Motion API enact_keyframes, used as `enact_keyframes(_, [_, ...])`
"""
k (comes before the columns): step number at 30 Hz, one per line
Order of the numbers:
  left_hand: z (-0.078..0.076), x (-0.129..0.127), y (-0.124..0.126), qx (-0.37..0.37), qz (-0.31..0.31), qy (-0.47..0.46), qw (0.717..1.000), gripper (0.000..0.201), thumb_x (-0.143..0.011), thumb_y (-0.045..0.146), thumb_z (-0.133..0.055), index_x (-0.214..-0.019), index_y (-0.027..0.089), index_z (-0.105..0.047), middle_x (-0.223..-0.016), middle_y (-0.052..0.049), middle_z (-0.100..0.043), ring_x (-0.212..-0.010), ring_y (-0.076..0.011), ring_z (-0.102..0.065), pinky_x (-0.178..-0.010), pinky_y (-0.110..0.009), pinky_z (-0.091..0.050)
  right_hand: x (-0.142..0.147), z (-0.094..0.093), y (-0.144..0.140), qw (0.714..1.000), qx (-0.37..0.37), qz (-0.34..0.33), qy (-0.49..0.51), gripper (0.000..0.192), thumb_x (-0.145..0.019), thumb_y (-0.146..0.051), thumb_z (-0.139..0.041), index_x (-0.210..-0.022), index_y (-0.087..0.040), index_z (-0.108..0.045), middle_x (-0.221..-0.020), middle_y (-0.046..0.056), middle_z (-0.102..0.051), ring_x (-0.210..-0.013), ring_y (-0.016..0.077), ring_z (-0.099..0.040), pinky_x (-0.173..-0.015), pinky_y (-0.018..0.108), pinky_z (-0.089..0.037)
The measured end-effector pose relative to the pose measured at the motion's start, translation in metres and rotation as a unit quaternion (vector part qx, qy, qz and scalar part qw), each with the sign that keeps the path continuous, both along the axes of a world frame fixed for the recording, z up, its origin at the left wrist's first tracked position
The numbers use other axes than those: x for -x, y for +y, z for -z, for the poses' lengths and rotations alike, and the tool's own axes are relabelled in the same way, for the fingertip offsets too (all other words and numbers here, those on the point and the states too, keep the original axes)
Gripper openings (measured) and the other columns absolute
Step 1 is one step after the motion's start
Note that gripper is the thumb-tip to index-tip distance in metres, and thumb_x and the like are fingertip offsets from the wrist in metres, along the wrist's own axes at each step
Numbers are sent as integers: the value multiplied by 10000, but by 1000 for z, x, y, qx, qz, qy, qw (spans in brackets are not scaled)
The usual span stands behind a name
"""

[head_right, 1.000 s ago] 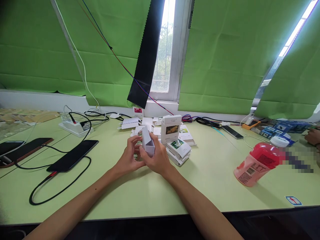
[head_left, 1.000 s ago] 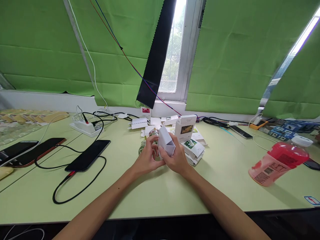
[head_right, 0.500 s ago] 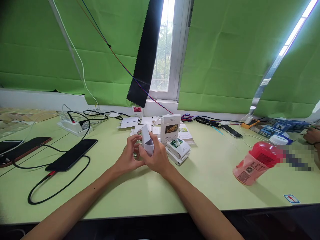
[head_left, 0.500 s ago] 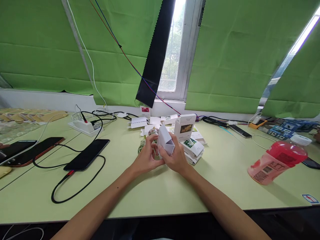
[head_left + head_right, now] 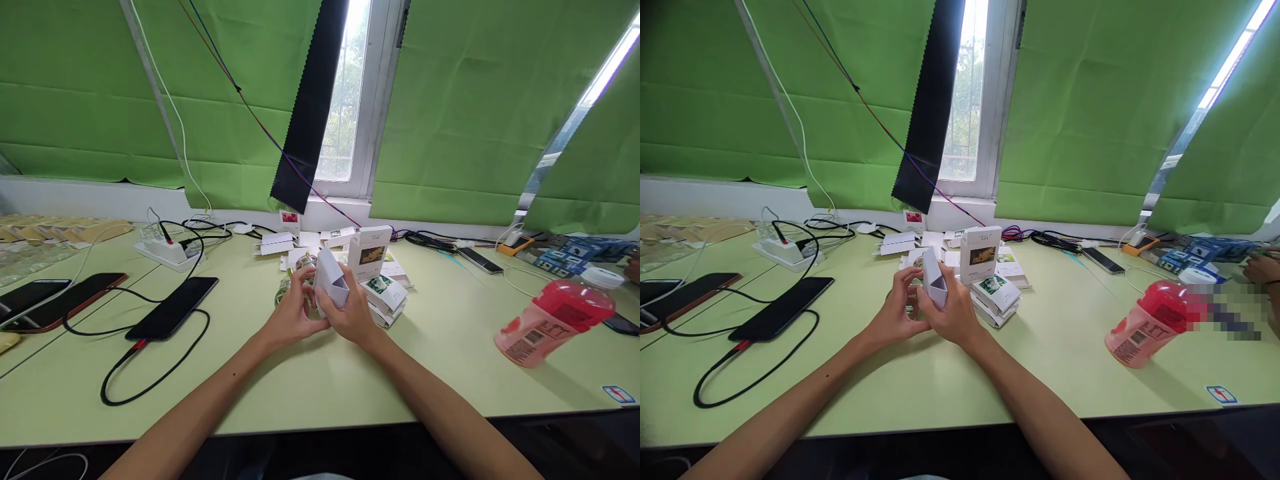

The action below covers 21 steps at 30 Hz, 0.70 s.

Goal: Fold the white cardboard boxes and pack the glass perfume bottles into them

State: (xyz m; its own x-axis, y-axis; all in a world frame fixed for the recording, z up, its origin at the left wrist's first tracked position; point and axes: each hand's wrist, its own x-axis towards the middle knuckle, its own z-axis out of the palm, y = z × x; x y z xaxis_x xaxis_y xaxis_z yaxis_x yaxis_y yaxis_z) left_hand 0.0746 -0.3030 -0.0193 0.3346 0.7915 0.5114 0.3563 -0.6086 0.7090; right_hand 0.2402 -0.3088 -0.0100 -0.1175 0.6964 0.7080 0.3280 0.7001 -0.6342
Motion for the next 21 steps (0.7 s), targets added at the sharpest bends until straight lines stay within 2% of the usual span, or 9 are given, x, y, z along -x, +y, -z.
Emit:
enact_keyframes(5, [-1, 0, -2, 30, -9, 10, 999, 839, -709, 288, -785, -1366, 299, -262, -1065, -10, -509, -802, -164, -593, -569, -256, -460, 0, 0, 1, 1000, 3, 5, 0, 437, -931, -383, -605, -1316, -196, -519, -794, 2, -696, -604, 150, -621, -522, 250, -486])
enact_keyframes(10, [-2, 0, -2, 26, -10, 19, 999, 839, -710, 283, -775, -1370, 293, -257, -1013, 7, -499, -823, -173, -590, -585, -259, -453, 0, 0, 1, 1000, 1, 5, 0, 441, -929, -388, -603, -1317, -196, -518, -781, -1, -692, -596, 152, -622, -522, 252, -487])
enact_keyframes(21, [-2, 0, -1, 27, -11, 25, 999, 844, -712, 291, -775, -1368, 302, -243, -1071, -12, -504, -853, -179, -604, -577, -253, -457, 0, -1, 0, 1000, -3, 14, -7, 459, -915, -377, -615, -1324, -198, -512, -802, 6, -708, -592, 154, -623, -534, 258, -498])
